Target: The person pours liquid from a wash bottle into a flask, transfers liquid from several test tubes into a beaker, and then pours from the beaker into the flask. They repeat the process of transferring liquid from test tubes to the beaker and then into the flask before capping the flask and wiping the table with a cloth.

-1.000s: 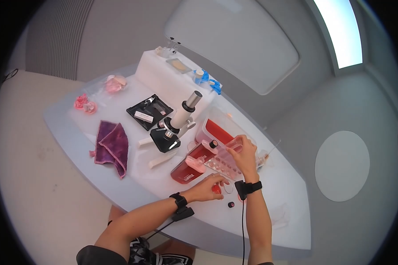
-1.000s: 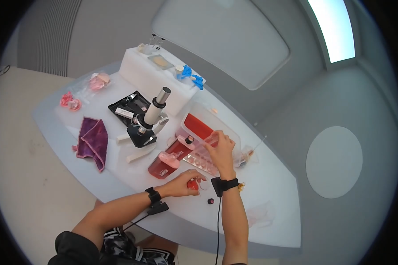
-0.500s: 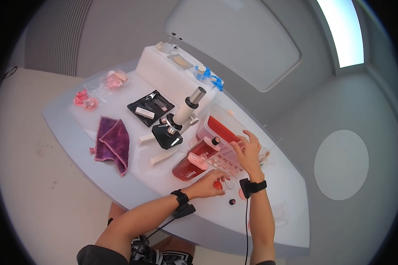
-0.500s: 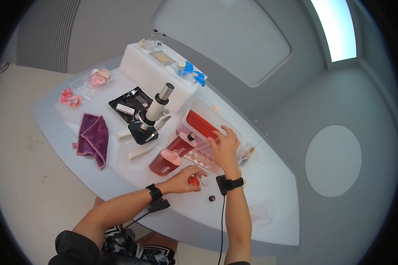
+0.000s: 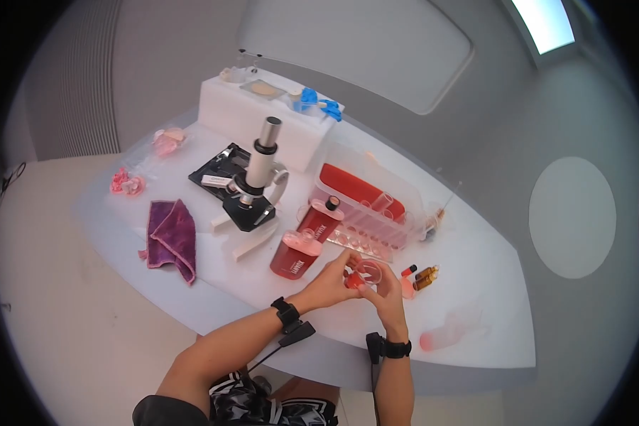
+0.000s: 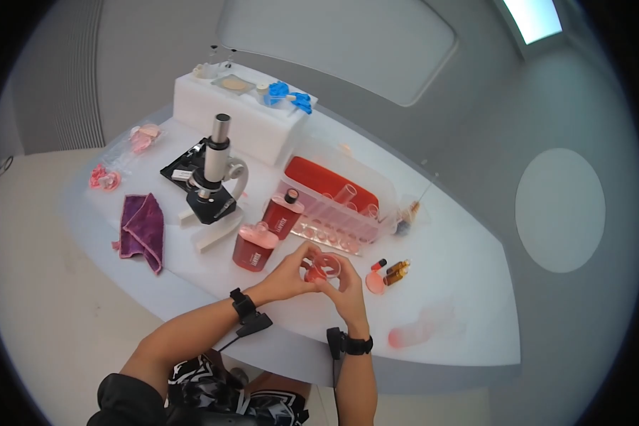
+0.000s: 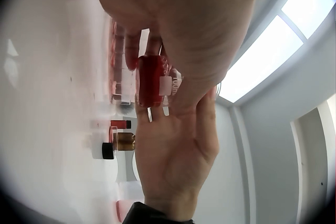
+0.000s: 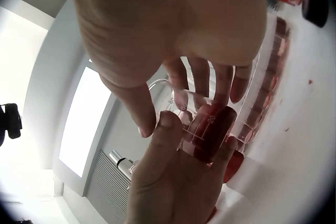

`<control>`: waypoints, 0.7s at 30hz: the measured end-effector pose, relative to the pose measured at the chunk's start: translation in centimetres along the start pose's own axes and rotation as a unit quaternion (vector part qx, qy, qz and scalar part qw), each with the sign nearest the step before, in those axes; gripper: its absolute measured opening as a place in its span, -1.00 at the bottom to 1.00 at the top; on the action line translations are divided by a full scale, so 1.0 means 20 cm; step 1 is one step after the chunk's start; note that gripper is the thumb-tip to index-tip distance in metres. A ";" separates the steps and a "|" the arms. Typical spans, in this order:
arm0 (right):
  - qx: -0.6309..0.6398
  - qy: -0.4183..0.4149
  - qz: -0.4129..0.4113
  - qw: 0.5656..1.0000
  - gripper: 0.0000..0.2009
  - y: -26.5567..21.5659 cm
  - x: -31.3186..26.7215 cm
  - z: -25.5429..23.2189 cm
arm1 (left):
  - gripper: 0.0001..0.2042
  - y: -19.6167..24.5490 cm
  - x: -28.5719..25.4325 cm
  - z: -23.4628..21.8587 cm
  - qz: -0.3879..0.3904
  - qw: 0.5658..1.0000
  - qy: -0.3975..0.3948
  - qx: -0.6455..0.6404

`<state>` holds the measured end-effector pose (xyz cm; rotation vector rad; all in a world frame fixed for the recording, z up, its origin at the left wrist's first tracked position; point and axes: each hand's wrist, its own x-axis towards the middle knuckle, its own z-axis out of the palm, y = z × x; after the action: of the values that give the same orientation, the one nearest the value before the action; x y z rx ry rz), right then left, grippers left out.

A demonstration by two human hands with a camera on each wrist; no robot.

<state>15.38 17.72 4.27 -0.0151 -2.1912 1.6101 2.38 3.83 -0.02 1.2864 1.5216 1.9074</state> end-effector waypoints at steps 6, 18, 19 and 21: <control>0.013 0.055 -0.021 0.998 -0.50 -0.02 -0.01 -0.03 | -0.31 0.09 -0.05 0.01 -0.001 0.998 -0.050 0.029; 0.205 0.121 0.008 0.971 -0.50 -0.02 -0.01 -0.06 | -0.49 0.57 -0.40 -0.45 0.088 0.931 0.196 0.296; 0.194 0.107 0.014 0.975 -0.50 -0.02 -0.01 -0.06 | -0.43 0.53 -0.38 -0.50 0.079 0.938 0.181 0.284; 0.187 0.097 0.014 0.977 -0.49 -0.01 -0.02 -0.06 | -0.32 0.42 -0.34 -0.56 0.047 0.955 0.150 0.253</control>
<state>16.21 18.59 4.52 -0.0897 -1.7248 1.9242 -1.36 -10.44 4.93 1.3258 2.2543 1.9063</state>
